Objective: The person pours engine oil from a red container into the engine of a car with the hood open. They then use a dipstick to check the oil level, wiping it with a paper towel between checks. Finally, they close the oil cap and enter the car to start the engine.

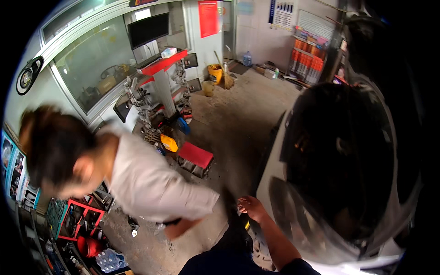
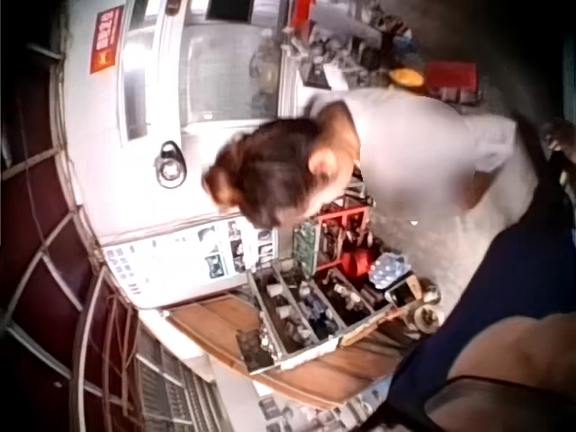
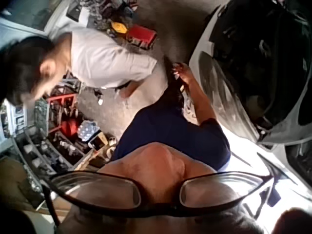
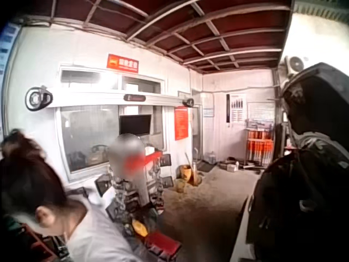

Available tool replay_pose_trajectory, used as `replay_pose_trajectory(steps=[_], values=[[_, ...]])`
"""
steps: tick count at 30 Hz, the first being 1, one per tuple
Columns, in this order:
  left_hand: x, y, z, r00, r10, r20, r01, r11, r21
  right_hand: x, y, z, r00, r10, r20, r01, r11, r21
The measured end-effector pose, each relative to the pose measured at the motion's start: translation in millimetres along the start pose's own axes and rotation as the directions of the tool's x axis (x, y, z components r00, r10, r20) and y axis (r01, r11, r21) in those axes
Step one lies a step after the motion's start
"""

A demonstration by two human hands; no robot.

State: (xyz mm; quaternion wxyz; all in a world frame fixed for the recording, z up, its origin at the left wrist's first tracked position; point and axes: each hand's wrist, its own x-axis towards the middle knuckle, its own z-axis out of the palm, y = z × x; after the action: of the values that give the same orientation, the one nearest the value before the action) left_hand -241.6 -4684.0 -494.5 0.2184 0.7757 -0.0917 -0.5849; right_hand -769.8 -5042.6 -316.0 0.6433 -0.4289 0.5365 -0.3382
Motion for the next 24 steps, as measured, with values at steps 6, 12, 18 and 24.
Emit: replay_pose_trajectory(steps=[6, 12, 18, 24], values=[[32.5, 144.2, 71.0, 0.997, -0.010, -0.076, 0.002, 0.995, -0.099, 191.5, -112.6, -34.0, 0.991, -0.018, 0.131, 0.051, 0.966, -0.253], [55.5, 254.1, 103.0, 0.987, -0.016, -0.159, -0.018, 0.977, -0.211, 381.8, -253.7, -36.6, 0.964, -0.148, 0.219, 0.235, 0.859, -0.454], [114.1, 348.0, 86.7, 0.965, -0.040, -0.261, -0.042, 0.953, -0.299, 553.5, -388.7, 27.7, 0.856, -0.418, 0.305, 0.513, 0.613, -0.601], [172.8, 397.0, 87.1, 0.956, -0.114, -0.271, -0.027, 0.884, -0.467, 676.0, -493.4, 98.4, 0.832, -0.400, 0.384, 0.546, 0.474, -0.691]])
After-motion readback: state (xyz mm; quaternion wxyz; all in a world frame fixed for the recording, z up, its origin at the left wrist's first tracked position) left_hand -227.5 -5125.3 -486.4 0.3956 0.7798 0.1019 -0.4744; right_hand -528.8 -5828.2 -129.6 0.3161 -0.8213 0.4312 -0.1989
